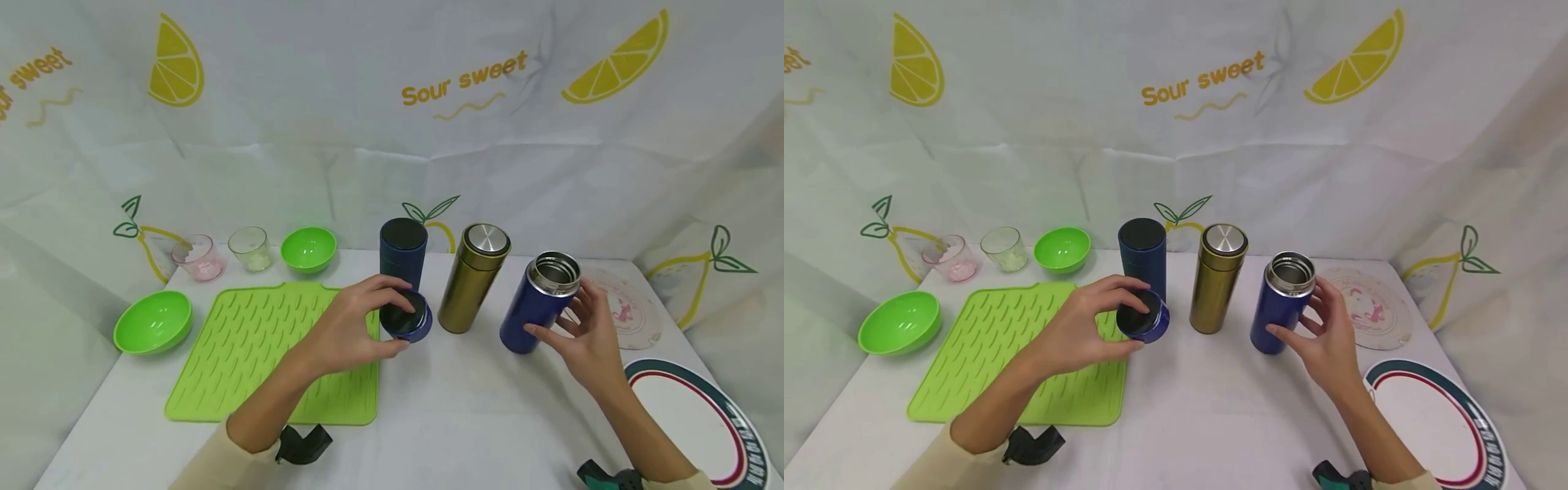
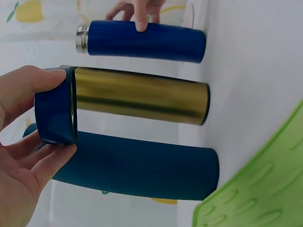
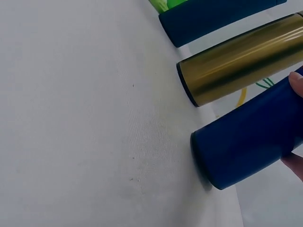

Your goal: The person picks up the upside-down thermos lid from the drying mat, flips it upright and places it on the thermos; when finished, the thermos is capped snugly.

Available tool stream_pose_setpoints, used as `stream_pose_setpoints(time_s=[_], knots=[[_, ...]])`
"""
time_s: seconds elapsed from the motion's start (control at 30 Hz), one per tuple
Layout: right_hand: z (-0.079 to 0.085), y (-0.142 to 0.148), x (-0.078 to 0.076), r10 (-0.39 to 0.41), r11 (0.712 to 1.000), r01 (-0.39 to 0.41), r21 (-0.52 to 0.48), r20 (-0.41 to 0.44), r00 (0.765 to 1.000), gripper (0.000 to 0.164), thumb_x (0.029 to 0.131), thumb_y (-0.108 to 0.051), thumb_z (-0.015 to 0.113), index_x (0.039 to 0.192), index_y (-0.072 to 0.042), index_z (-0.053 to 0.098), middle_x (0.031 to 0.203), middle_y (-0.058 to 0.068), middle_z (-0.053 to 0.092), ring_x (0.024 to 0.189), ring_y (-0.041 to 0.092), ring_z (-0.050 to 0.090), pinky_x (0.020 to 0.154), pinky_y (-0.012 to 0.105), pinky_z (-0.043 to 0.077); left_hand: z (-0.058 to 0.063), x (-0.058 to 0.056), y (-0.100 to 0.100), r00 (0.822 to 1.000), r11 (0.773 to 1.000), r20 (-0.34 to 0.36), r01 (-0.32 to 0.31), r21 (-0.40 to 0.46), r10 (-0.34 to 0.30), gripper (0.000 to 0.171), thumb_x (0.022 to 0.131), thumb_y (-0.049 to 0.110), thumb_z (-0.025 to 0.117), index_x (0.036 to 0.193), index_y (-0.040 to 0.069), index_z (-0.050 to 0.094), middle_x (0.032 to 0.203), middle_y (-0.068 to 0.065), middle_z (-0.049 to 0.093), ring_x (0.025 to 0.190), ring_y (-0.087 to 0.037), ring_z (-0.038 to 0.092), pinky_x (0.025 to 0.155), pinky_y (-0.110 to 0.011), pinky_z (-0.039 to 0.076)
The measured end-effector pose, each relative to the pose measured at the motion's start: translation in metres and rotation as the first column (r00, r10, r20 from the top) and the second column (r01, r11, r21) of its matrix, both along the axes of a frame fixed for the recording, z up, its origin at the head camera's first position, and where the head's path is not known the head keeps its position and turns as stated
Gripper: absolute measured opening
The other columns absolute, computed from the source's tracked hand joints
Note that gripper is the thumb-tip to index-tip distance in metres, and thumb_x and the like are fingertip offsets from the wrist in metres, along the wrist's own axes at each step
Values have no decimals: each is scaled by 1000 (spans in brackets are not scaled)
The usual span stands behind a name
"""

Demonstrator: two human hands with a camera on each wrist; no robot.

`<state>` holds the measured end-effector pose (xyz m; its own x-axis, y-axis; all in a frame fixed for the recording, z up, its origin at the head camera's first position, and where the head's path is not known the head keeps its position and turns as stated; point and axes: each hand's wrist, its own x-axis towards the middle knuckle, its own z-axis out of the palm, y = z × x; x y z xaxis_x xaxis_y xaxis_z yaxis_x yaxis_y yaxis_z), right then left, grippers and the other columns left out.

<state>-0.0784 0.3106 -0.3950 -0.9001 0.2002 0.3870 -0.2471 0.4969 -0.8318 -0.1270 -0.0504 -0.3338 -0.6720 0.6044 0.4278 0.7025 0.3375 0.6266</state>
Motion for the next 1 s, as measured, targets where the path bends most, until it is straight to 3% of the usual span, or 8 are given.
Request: stream_pose_setpoints(time_s=[0.13, 0.3, 0.53, 0.6, 0.8, 1.0], knots=[[2, -2, 8, 59, 995, -58, 84, -15, 998, 108, 63, 19, 86, 154, -11, 37, 137, -30, 50, 119, -13, 54, 88, 3, 50, 7, -2, 3, 1000, 1000, -4, 0, 4, 0, 34, 75, 15, 88, 105, 13, 72, 131, -3, 65, 119, -19, 66, 98, -32, 59], [10, -8, 12, 172, 976, -170, 138, -2, 985, 106, 57, 18, 89, 149, -2, 42, 134, -31, 52, 120, -15, 54, 88, 4, 51, 16, -3, 9, 999, 999, -26, 35, 21, -34, 37, 75, 17, 89, 106, 13, 69, 129, -3, 62, 117, -18, 65, 95, -29, 59], [26, -16, 10, 301, 919, -316, 237, 98, 949, 98, 63, -1, 95, 148, -7, 46, 133, -34, 52, 118, -17, 53, 90, 4, 50, 30, -5, 25, 995, 995, -38, 94, 43, -92, 39, 75, 19, 89, 107, 11, 68, 128, -4, 60, 117, -18, 63, 96, -26, 58], [30, -19, 9, 330, 898, -353, 263, 130, 935, 97, 64, -6, 96, 148, -10, 47, 133, -28, 55, 117, -18, 52, 91, 6, 52, 32, -5, 29, 993, 992, -50, 111, 52, -109, 40, 75, 20, 90, 107, 10, 67, 127, -4, 60, 118, -17, 62, 95, -25, 58], [34, -23, 5, 407, 838, -445, 317, 182, 895, 94, 66, -18, 97, 147, -14, 50, 135, 9, 65, 119, -18, 52, 89, 16, 57, 35, -4, 42, 988, 988, -56, 147, 54, -144, 44, 75, 23, 91, 109, 11, 66, 124, -2, 61, 119, -13, 59, 96, -21, 56], [36, -26, 2, 438, 807, -481, 341, 201, 876, 90, 69, -24, 96, 146, -12, 52, 139, 13, 64, 121, -20, 49, 88, 19, 58, 33, -3, 48, 989, 988, -6, 145, 55, -145, 46, 76, 25, 91, 111, 13, 65, 123, 0, 60, 117, -11, 59, 83, -16, 57]])
